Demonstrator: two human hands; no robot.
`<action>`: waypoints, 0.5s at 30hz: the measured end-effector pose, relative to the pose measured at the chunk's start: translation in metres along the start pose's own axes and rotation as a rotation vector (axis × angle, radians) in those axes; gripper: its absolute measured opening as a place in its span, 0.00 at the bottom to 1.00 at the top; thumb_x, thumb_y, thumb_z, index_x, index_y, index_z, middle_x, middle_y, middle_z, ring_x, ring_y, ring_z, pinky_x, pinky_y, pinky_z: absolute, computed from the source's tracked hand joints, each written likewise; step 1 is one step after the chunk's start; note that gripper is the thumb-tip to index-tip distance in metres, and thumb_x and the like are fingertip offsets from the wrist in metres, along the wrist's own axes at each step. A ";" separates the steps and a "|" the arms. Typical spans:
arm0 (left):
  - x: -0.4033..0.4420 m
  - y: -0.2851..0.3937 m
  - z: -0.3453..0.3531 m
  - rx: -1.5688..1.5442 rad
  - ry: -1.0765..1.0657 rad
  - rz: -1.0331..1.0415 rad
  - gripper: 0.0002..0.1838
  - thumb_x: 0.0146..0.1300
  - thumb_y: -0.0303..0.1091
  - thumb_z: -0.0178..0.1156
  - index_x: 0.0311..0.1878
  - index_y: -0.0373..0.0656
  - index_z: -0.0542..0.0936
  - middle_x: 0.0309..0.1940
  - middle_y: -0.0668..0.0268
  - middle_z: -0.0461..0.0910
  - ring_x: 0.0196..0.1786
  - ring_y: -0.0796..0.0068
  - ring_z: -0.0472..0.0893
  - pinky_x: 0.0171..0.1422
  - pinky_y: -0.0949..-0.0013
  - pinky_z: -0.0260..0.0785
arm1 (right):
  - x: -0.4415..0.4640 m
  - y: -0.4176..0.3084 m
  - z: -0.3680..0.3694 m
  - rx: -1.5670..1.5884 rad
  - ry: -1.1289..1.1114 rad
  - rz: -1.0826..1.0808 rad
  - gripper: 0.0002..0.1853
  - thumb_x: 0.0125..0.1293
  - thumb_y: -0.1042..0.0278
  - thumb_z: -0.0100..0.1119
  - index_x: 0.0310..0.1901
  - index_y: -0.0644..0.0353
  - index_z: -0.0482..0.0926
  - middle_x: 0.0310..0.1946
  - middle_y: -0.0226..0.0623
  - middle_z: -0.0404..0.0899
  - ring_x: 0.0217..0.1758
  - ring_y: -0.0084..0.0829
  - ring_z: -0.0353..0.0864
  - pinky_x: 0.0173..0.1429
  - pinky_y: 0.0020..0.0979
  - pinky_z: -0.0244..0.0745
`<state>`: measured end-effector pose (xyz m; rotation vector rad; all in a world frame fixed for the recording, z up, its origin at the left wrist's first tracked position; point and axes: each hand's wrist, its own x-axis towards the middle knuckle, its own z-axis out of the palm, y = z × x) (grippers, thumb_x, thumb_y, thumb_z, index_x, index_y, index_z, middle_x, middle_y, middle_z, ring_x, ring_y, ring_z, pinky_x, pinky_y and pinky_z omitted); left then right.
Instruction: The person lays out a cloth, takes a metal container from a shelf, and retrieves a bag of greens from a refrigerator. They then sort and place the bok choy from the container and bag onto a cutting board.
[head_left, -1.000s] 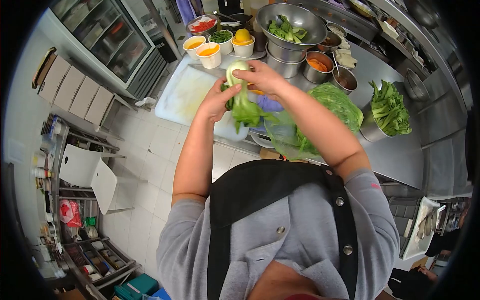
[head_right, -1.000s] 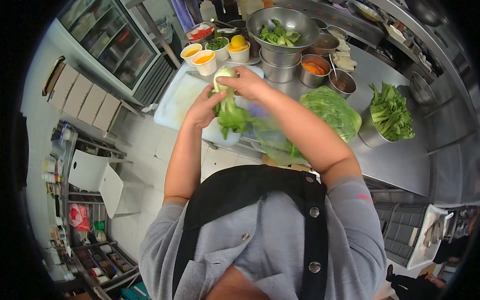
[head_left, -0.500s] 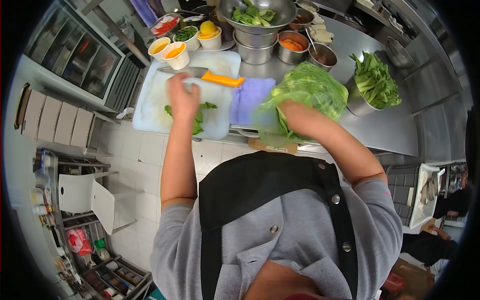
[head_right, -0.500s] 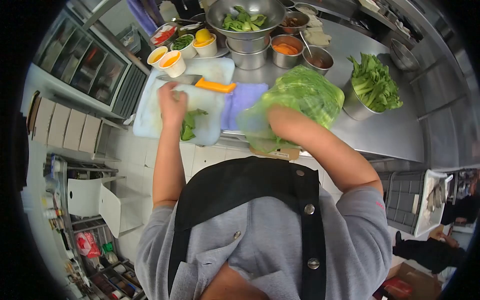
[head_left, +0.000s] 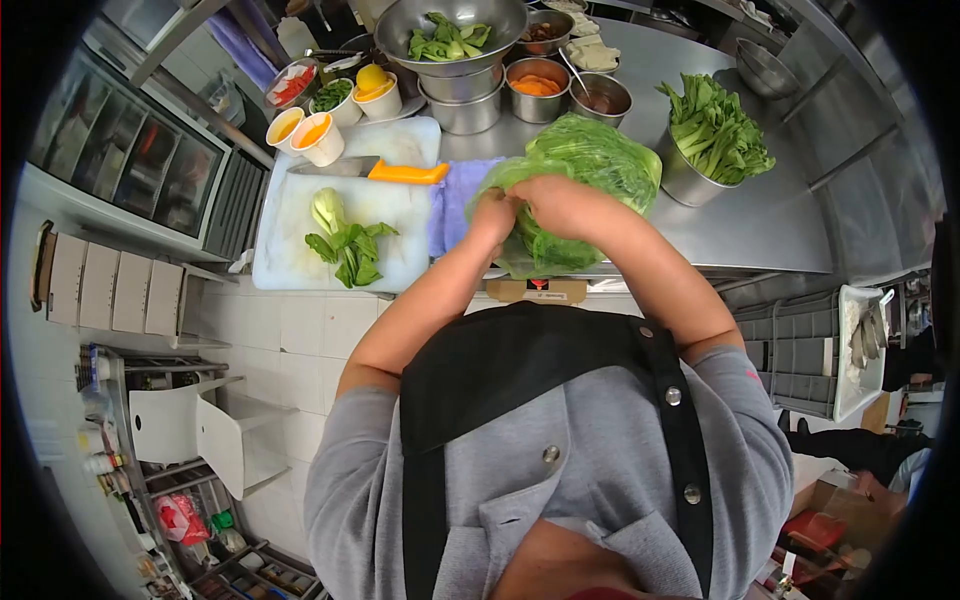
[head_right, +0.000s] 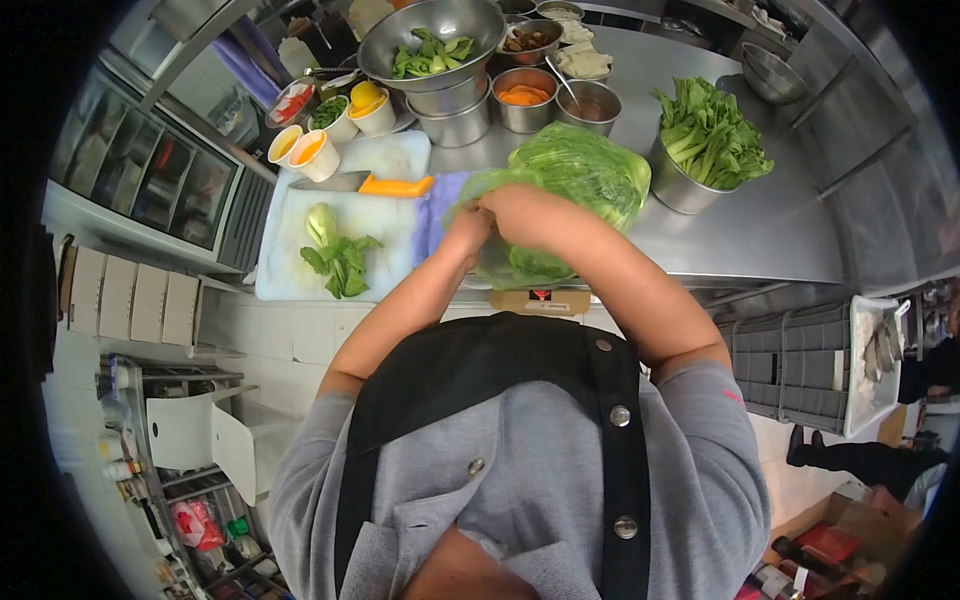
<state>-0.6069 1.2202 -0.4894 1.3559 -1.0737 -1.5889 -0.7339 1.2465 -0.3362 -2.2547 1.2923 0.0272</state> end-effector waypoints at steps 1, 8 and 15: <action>0.009 -0.002 -0.001 0.004 0.000 0.000 0.14 0.65 0.33 0.52 0.52 0.38 0.74 0.40 0.61 0.79 0.41 0.71 0.78 0.46 0.69 0.70 | -0.001 0.000 0.000 0.003 0.003 -0.001 0.22 0.58 0.78 0.45 0.55 0.59 0.75 0.50 0.49 0.77 0.55 0.48 0.75 0.57 0.40 0.71; 0.021 0.017 0.004 0.007 0.117 -0.089 0.18 0.63 0.38 0.61 0.49 0.34 0.76 0.37 0.62 0.79 0.33 0.73 0.78 0.31 0.70 0.72 | 0.015 0.022 0.029 -0.376 0.203 0.189 0.15 0.58 0.69 0.55 0.47 0.61 0.78 0.45 0.45 0.79 0.51 0.44 0.78 0.54 0.41 0.74; -0.008 0.046 -0.009 -0.125 -0.102 -0.215 0.16 0.62 0.37 0.62 0.50 0.42 0.75 0.43 0.66 0.79 0.42 0.70 0.80 0.49 0.63 0.73 | 0.001 0.032 0.017 -0.132 0.220 0.150 0.16 0.53 0.67 0.61 0.44 0.61 0.77 0.41 0.47 0.79 0.48 0.45 0.79 0.51 0.41 0.74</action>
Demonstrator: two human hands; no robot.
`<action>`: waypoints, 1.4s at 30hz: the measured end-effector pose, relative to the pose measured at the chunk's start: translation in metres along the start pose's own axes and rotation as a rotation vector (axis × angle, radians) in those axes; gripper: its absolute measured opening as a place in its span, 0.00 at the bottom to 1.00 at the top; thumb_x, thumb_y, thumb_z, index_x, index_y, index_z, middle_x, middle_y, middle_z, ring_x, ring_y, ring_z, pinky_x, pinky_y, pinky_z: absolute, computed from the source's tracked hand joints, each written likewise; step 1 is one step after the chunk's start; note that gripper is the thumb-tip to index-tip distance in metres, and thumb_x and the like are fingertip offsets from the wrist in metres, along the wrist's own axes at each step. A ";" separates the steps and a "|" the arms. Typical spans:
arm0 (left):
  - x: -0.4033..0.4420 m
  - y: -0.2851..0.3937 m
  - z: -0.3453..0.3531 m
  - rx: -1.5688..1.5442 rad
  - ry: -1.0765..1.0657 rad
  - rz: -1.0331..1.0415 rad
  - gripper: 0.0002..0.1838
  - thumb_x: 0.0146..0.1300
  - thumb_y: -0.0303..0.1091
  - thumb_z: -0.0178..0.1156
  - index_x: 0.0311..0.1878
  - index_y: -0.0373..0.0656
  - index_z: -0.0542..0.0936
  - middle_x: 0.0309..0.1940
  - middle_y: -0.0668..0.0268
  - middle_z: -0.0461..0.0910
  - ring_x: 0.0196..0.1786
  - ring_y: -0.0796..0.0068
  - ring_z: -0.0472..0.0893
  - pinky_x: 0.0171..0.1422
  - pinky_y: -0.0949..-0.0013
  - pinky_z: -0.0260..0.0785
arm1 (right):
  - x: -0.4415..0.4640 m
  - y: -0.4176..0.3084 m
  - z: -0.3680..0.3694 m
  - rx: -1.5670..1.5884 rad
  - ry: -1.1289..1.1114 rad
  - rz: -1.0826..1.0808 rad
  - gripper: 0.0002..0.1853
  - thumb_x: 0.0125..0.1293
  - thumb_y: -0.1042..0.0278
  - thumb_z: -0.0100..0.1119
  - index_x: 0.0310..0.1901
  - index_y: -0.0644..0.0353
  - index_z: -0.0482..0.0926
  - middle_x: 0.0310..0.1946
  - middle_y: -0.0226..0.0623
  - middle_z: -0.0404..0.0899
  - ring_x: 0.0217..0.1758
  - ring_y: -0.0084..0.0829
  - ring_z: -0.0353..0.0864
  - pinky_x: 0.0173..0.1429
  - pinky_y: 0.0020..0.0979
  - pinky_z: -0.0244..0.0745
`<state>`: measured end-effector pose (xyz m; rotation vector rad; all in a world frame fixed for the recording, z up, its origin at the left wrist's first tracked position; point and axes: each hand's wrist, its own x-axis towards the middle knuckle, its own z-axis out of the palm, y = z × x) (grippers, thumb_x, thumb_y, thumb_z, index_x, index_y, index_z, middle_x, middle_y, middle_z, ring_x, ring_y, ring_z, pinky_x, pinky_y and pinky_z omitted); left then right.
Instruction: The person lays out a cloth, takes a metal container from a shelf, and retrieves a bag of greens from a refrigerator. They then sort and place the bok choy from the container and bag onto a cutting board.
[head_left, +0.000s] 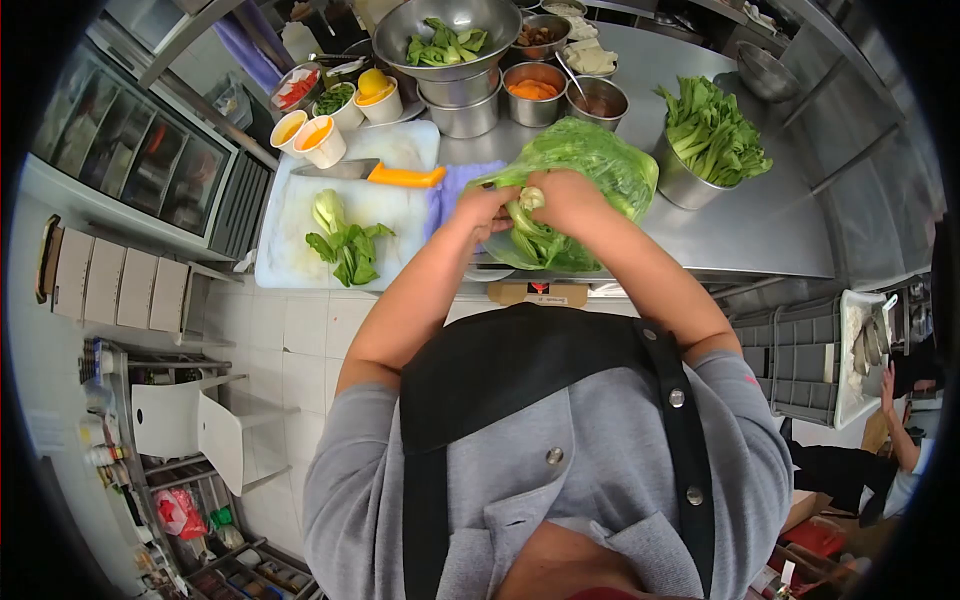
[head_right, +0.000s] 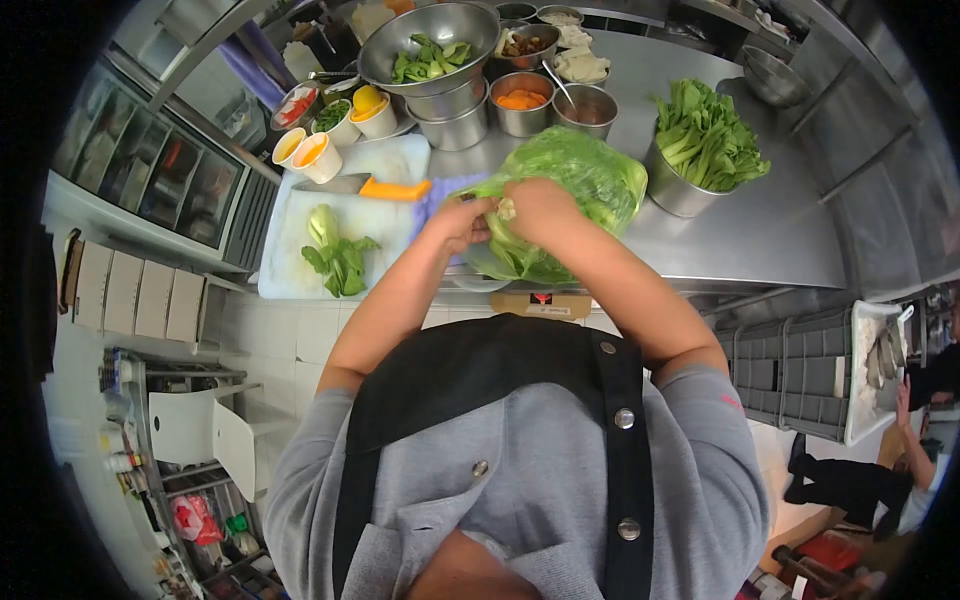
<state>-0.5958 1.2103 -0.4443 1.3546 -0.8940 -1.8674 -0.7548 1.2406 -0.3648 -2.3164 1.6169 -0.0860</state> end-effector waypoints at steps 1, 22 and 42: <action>-0.004 0.005 -0.001 -0.001 0.002 -0.006 0.16 0.62 0.37 0.62 0.50 0.42 0.75 0.43 0.66 0.79 0.42 0.70 0.80 0.49 0.63 0.73 | -0.005 0.001 -0.004 0.003 -0.005 0.000 0.16 0.53 0.67 0.61 0.44 0.61 0.77 0.41 0.47 0.79 0.48 0.45 0.79 0.51 0.41 0.74; -0.074 0.006 0.016 0.848 -0.110 0.649 0.43 0.49 0.23 0.62 0.69 0.33 0.53 0.60 0.56 0.69 0.63 0.67 0.70 0.60 0.66 0.69 | -0.020 0.005 -0.009 0.216 0.627 -0.084 0.22 0.54 0.77 0.57 0.53 0.60 0.68 0.46 0.51 0.74 0.49 0.53 0.75 0.52 0.46 0.71; -0.177 0.052 -0.211 -0.518 0.109 0.728 0.26 0.69 0.46 0.50 0.64 0.40 0.66 0.59 0.58 0.72 0.62 0.59 0.71 0.68 0.50 0.60 | 0.030 -0.091 -0.051 1.532 0.160 -0.249 0.19 0.64 0.67 0.60 0.55 0.57 0.67 0.44 0.29 0.78 0.42 0.21 0.77 0.41 0.26 0.74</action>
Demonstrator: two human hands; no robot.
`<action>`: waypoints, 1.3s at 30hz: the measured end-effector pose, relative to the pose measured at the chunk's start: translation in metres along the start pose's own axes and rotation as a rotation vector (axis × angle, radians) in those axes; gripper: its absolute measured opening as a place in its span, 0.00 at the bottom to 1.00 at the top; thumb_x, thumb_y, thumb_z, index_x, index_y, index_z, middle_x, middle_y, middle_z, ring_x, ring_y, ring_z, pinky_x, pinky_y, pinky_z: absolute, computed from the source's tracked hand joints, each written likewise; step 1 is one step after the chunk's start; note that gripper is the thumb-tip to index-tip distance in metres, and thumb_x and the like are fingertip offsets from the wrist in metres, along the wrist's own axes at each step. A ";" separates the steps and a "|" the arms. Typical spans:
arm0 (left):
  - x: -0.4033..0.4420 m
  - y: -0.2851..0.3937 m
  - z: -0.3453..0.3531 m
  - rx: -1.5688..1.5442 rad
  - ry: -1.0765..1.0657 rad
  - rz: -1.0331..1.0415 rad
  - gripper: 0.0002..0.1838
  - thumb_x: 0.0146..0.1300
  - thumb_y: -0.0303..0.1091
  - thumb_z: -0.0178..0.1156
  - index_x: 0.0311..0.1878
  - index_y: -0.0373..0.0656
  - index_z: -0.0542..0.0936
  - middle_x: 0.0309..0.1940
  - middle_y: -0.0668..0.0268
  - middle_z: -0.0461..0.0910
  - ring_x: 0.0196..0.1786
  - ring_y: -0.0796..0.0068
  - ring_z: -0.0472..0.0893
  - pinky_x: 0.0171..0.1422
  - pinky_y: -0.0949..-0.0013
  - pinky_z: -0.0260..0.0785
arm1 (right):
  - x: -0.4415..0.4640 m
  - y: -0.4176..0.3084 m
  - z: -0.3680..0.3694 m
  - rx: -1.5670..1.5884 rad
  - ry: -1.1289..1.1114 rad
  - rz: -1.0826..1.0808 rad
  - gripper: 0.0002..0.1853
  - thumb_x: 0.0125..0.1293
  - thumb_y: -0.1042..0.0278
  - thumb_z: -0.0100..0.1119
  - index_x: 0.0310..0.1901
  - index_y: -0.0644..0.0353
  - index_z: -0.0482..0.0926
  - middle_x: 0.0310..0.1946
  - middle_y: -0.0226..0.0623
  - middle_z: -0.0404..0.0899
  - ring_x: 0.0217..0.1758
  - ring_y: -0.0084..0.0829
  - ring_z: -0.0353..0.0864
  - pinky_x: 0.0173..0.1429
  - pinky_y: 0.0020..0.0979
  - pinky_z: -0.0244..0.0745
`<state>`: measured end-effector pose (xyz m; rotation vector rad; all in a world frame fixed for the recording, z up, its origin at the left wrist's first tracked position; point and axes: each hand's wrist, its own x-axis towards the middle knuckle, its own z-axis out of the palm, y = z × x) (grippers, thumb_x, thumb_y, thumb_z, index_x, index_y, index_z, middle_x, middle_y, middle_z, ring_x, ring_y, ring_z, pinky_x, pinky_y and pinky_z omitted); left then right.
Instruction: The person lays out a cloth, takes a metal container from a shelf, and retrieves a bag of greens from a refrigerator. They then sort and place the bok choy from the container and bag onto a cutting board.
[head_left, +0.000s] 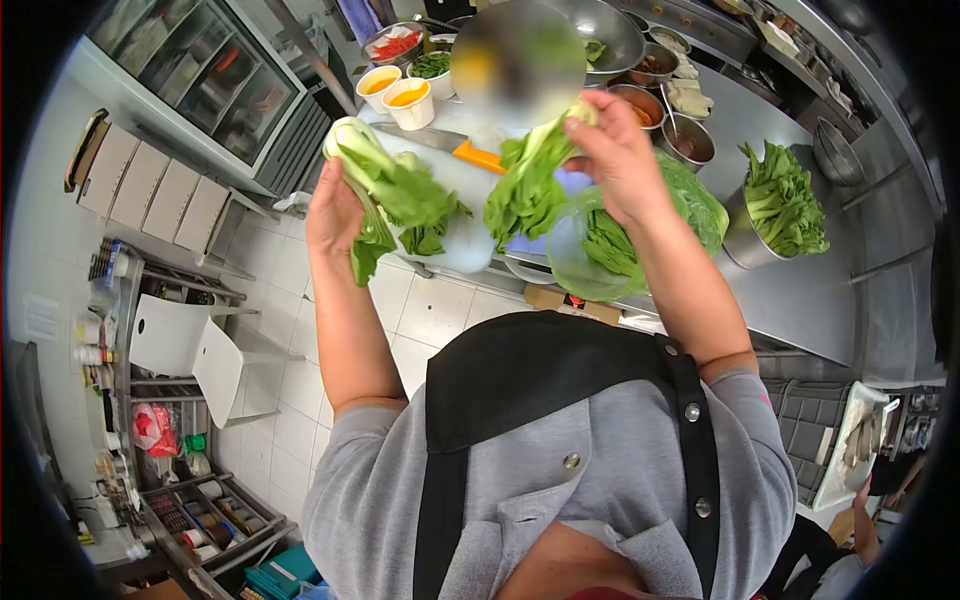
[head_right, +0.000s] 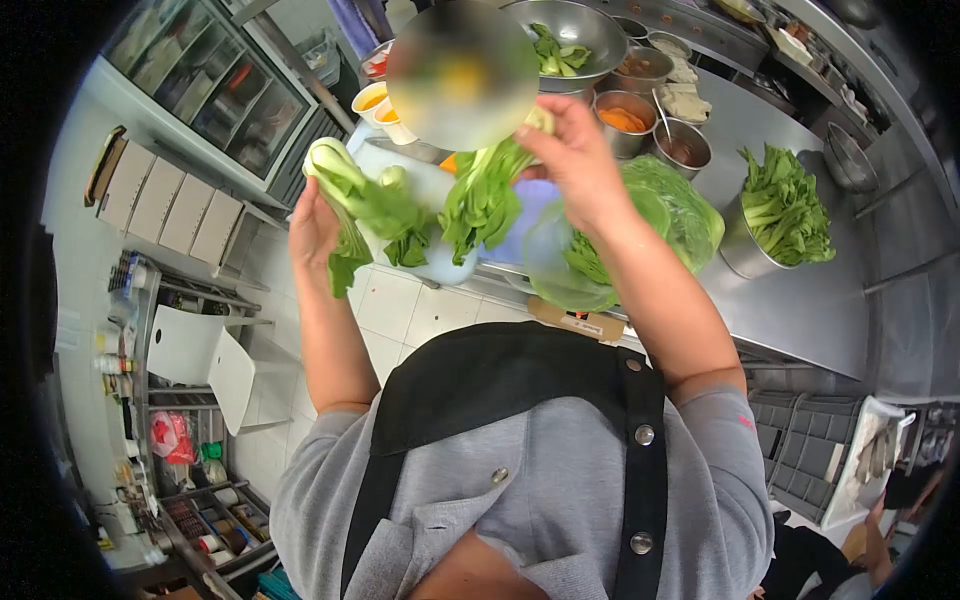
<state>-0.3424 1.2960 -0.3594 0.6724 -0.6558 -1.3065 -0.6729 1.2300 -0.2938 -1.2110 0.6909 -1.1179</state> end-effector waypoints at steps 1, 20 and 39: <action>0.002 0.006 -0.008 -0.056 -0.028 -0.025 0.25 0.69 0.46 0.48 0.63 0.40 0.67 0.58 0.57 0.73 0.61 0.58 0.71 0.66 0.50 0.62 | 0.006 0.008 0.011 -0.013 -0.016 0.106 0.17 0.64 0.67 0.59 0.53 0.54 0.69 0.43 0.27 0.78 0.41 0.20 0.77 0.40 0.25 0.72; 0.103 -0.041 -0.165 1.619 0.231 -0.228 0.47 0.49 0.57 0.66 0.68 0.43 0.62 0.63 0.44 0.66 0.65 0.47 0.67 0.68 0.55 0.60 | 0.087 0.192 0.080 -0.847 -0.099 0.338 0.30 0.58 0.61 0.60 0.61 0.63 0.67 0.59 0.54 0.69 0.62 0.48 0.69 0.66 0.39 0.63; 0.005 -0.193 0.159 0.834 -1.030 -0.208 0.20 0.62 0.22 0.52 0.59 0.36 0.72 0.52 0.55 0.76 0.53 0.62 0.77 0.58 0.66 0.69 | -0.119 0.013 -0.119 -1.346 0.557 0.262 0.25 0.53 0.72 0.60 0.55 0.61 0.70 0.37 0.44 0.76 0.37 0.43 0.77 0.42 0.36 0.73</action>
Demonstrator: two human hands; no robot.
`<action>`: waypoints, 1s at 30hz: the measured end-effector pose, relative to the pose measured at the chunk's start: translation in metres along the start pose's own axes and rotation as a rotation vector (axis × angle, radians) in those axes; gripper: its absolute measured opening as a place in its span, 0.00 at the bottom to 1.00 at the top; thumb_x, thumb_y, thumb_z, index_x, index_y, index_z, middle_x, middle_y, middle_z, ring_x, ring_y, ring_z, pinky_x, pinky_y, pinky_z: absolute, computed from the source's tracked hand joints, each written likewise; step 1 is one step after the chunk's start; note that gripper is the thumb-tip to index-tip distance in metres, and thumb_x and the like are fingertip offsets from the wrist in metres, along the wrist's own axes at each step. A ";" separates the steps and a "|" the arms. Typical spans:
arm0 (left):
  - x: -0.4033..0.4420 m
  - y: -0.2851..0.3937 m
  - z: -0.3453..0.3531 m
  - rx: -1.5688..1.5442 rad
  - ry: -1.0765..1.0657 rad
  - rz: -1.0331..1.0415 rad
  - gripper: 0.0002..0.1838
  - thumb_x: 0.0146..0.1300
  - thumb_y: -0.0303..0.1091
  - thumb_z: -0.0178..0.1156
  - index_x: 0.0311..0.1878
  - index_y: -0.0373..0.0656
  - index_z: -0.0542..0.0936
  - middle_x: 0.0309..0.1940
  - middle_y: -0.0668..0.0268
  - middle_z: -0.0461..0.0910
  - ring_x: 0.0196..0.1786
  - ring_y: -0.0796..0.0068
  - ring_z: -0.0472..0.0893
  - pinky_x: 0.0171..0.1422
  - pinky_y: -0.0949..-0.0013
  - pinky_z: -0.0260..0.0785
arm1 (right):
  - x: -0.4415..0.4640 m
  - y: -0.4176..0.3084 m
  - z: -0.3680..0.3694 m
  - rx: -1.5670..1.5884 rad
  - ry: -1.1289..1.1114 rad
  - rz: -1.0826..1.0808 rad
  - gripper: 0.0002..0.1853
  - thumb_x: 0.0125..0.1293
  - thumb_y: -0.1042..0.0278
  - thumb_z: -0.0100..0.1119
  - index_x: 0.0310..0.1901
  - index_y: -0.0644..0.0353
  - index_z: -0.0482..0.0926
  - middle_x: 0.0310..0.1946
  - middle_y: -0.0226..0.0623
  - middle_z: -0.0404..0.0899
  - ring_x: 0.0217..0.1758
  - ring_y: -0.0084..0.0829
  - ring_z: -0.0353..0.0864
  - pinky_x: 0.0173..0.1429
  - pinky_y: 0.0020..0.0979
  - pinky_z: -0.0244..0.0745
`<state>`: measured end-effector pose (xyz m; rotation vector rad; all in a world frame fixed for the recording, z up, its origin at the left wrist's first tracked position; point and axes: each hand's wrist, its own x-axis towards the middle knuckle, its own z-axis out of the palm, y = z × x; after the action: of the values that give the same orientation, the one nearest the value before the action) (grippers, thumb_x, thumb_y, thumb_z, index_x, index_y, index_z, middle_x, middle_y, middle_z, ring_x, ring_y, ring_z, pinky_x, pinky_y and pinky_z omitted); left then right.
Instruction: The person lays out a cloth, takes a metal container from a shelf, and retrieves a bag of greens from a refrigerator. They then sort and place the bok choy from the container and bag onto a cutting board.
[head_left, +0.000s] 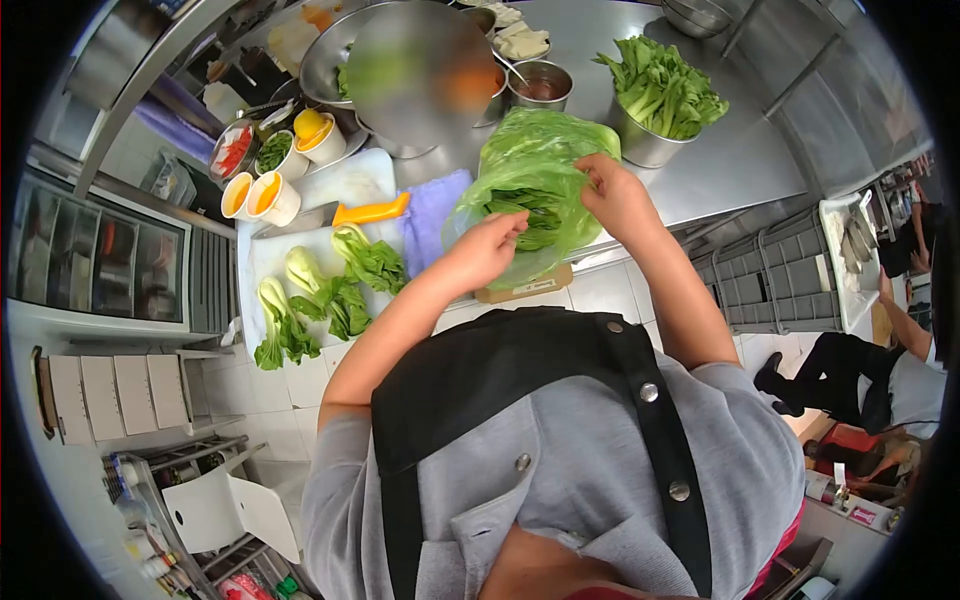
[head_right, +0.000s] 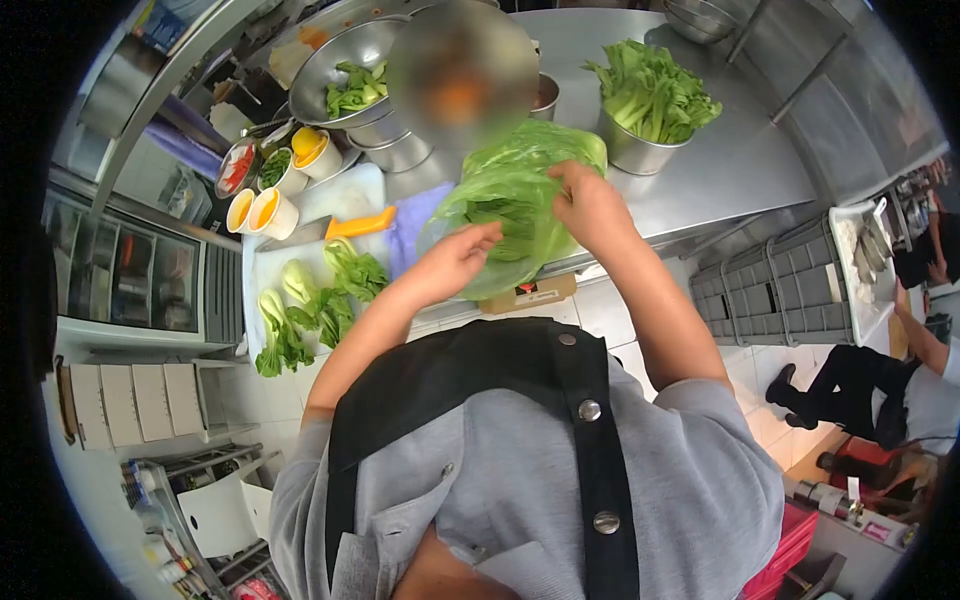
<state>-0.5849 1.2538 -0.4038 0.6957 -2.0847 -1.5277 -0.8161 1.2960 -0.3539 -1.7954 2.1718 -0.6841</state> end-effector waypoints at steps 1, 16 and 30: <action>0.012 -0.006 0.008 0.275 0.032 -0.004 0.20 0.62 0.25 0.53 0.59 0.37 0.72 0.53 0.53 0.75 0.55 0.58 0.76 0.60 0.63 0.67 | -0.001 0.002 -0.005 0.167 0.028 -0.051 0.22 0.53 0.75 0.58 0.53 0.62 0.71 0.34 0.41 0.76 0.33 0.38 0.75 0.39 0.33 0.72; 0.062 -0.023 0.065 0.540 0.010 -0.216 0.30 0.53 0.40 0.66 0.61 0.48 0.71 0.59 0.60 0.72 0.63 0.60 0.68 0.67 0.60 0.59 | -0.060 -0.004 -0.075 0.460 -0.340 -0.080 0.20 0.56 0.78 0.59 0.53 0.63 0.71 0.26 0.25 0.69 0.26 0.15 0.67 0.31 0.21 0.65; 0.070 0.030 -0.001 0.690 -0.318 -0.031 0.34 0.50 0.44 0.64 0.63 0.48 0.70 0.60 0.56 0.71 0.62 0.59 0.70 0.66 0.61 0.60 | -0.040 0.008 -0.063 0.529 -0.071 -0.115 0.16 0.57 0.73 0.59 0.49 0.63 0.74 0.27 0.32 0.74 0.31 0.22 0.73 0.37 0.26 0.70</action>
<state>-0.6422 1.2159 -0.3700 0.7456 -2.8939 -0.9519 -0.8437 1.3483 -0.3080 -1.6297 1.6423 -1.0807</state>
